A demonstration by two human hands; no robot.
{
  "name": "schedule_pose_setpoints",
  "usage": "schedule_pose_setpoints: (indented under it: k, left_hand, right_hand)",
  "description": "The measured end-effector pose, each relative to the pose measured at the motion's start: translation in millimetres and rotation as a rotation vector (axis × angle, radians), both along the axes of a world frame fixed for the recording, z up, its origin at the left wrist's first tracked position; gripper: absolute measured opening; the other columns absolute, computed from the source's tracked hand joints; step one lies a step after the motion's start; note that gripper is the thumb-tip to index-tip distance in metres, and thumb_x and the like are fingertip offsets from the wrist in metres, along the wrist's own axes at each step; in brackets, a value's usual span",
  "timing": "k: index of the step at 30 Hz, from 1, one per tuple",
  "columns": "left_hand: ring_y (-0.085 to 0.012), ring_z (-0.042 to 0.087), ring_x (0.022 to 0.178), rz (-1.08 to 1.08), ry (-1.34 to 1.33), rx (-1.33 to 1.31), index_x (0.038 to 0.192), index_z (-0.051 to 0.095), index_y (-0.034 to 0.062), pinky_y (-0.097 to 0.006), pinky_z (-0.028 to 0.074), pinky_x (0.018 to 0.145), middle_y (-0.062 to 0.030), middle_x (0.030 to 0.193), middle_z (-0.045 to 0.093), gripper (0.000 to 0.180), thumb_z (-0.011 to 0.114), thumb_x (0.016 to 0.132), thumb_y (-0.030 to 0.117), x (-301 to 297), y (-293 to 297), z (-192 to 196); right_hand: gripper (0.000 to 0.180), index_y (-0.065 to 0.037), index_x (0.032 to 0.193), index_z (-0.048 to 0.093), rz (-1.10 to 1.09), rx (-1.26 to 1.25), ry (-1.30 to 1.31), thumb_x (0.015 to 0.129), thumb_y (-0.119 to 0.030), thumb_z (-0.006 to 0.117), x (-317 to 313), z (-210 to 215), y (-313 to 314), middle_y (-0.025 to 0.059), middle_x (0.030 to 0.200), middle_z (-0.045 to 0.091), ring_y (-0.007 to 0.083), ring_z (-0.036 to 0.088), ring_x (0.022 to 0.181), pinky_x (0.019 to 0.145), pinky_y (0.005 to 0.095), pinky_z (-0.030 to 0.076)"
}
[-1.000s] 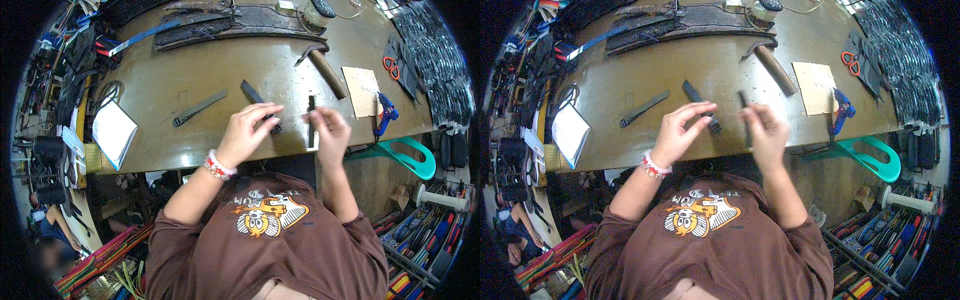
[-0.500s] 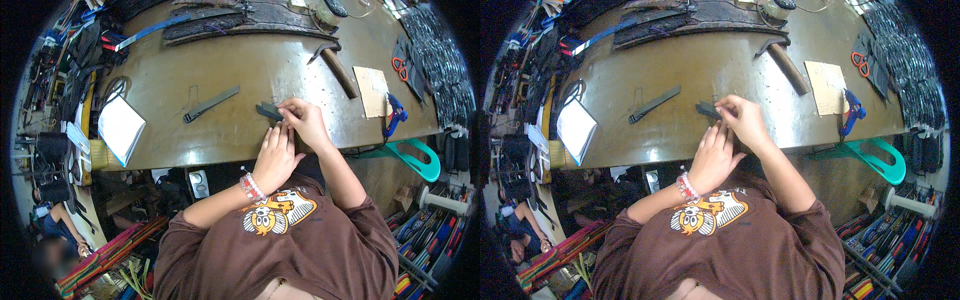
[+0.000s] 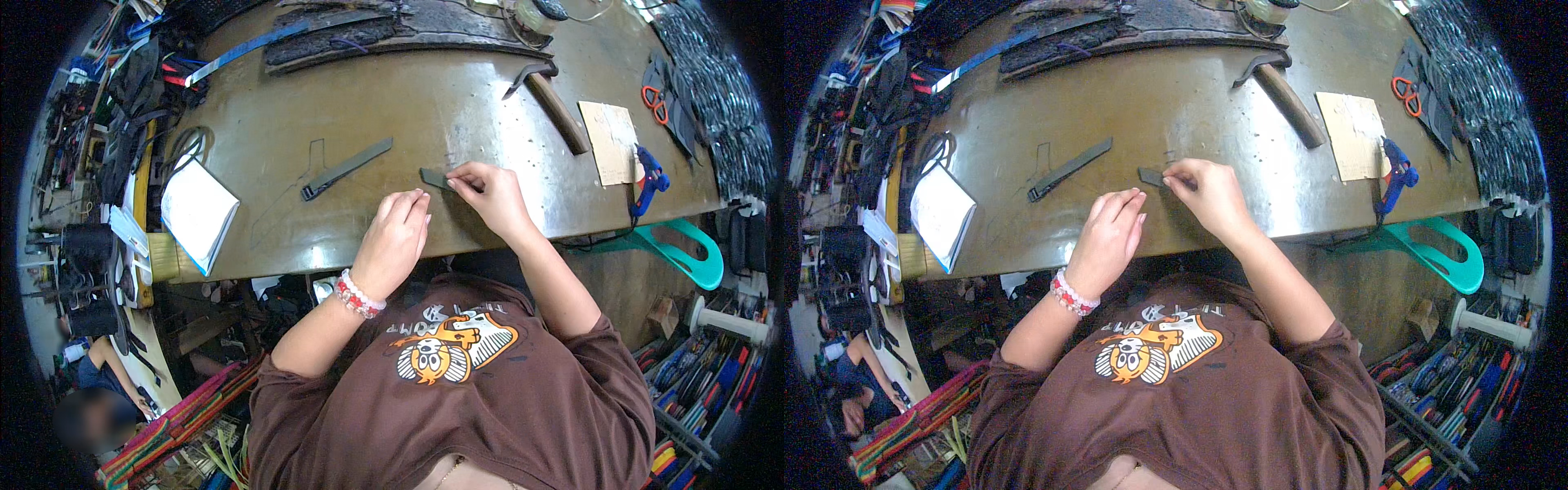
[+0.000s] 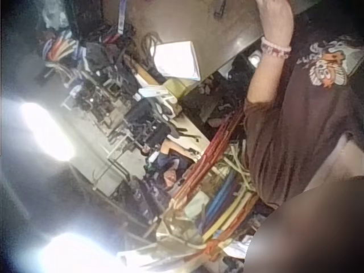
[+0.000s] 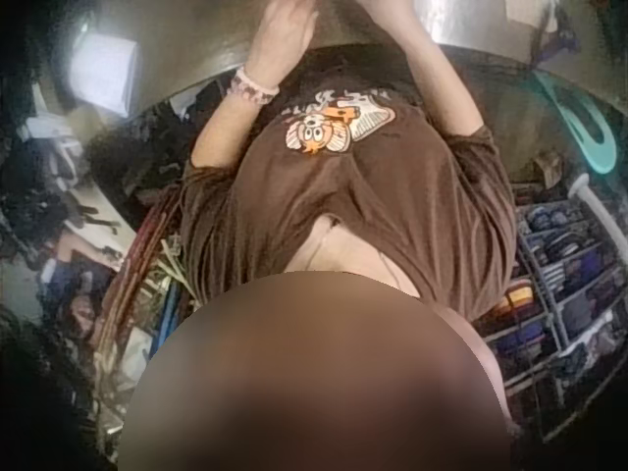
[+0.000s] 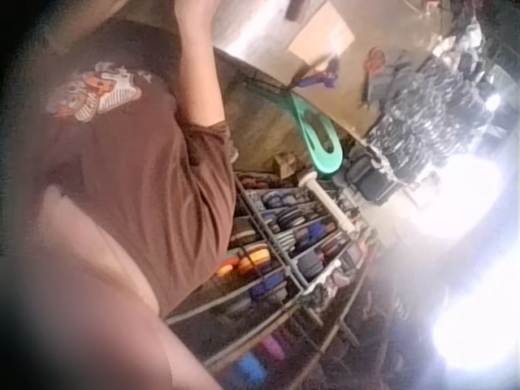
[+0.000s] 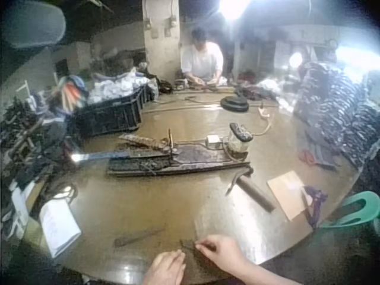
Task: The person assembles black fabric straps by attaching plastic buckles with a hot glue gun. They measure and mark a strap using a ruler and pencil, then retrieve a hat from a shelf and place it on the table. The workspace contains tools, materials, and finished items.
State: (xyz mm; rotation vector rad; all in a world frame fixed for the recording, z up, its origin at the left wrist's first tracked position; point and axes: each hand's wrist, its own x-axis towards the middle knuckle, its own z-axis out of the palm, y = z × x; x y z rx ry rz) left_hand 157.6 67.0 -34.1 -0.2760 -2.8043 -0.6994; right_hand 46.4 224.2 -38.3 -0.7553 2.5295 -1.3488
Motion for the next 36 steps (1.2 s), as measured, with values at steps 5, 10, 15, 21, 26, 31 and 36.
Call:
schedule_pose_setpoints:
  k: [5,10,15,21,26,31,36]
  left_hand:
    - [-0.0257,0.051,0.094,-0.002,0.052,-0.112,0.116,0.052,-0.0046,-0.035,0.045,0.083,-0.0134,0.119,0.053,0.039,0.056,0.080,0.009,-8.1,3.8,2.1]
    - [-0.0240,0.052,0.092,0.025,-0.003,-0.364,0.120,0.051,0.0006,-0.034,0.047,0.079,-0.0107,0.125,0.051,0.043,0.052,0.078,0.010,-9.5,16.2,2.3]
    - [-0.0259,0.052,0.099,-0.023,-0.020,-0.342,0.115,0.055,0.0041,-0.037,0.047,0.082,-0.0106,0.125,0.050,0.038,0.049,0.078,0.008,-24.3,11.0,9.9]
    - [-0.0284,0.053,0.091,0.091,-0.035,-0.135,0.091,0.056,0.0042,-0.039,0.048,0.077,-0.0131,0.096,0.052,0.024,0.057,0.081,0.026,-67.8,29.6,12.0]
    - [-0.0288,0.052,0.088,0.111,-0.005,-0.167,0.089,0.054,0.0060,-0.040,0.047,0.072,-0.0130,0.089,0.052,0.031,0.060,0.078,0.035,-64.6,56.7,12.6]
    - [-0.0256,0.051,0.097,-0.085,-0.048,-0.165,0.107,0.060,0.0080,-0.038,0.044,0.081,-0.0061,0.113,0.056,0.030,0.057,0.081,0.022,-30.1,34.3,9.3]
    - [-0.0252,0.051,0.093,-0.037,0.098,-0.117,0.104,0.061,0.0079,-0.038,0.045,0.079,-0.0065,0.106,0.057,0.029,0.063,0.077,0.020,-25.4,37.8,0.4]
  right_hand:
    - [0.012,-0.002,0.089,0.067,0.015,0.042,0.040,0.079,-0.008,0.066,-1.4,-1.7,-0.2,0.0128,0.077,0.068,0.0159,0.065,0.070,0.066,0.0268,0.050]
    - [0.014,-0.002,0.089,0.067,0.066,0.144,0.013,0.078,-0.011,0.067,-7.3,7.8,-2.0,0.0128,0.078,0.067,0.0181,0.065,0.072,0.069,0.0295,0.050]
    - [0.039,-0.013,0.114,0.058,-0.371,0.394,0.656,0.080,-0.031,0.065,-82.9,24.1,43.0,0.0150,0.116,0.054,0.0307,0.051,0.108,0.089,0.0452,0.040]
    - [0.052,-0.029,0.138,0.036,-0.312,0.964,0.582,0.089,-0.037,0.052,-124.9,6.8,98.2,0.0120,0.082,0.056,0.0219,0.058,0.069,0.063,0.0359,0.048]
    - [0.048,-0.027,0.141,0.030,-0.198,-0.260,-0.101,0.095,-0.025,0.043,-58.2,40.2,102.5,0.0002,0.065,0.047,0.0063,0.044,0.043,0.035,0.0216,0.037]
    - [0.052,-0.017,0.138,0.036,-0.230,0.059,0.194,0.089,-0.008,0.049,33.8,36.0,92.5,0.0186,0.132,0.046,0.0267,0.043,0.124,0.101,0.0332,0.035]
    - [0.058,-0.024,0.138,0.036,-0.217,0.207,0.358,0.085,-0.011,0.056,50.4,18.9,72.6,0.0175,0.091,0.062,0.0326,0.062,0.077,0.071,0.0368,0.049]
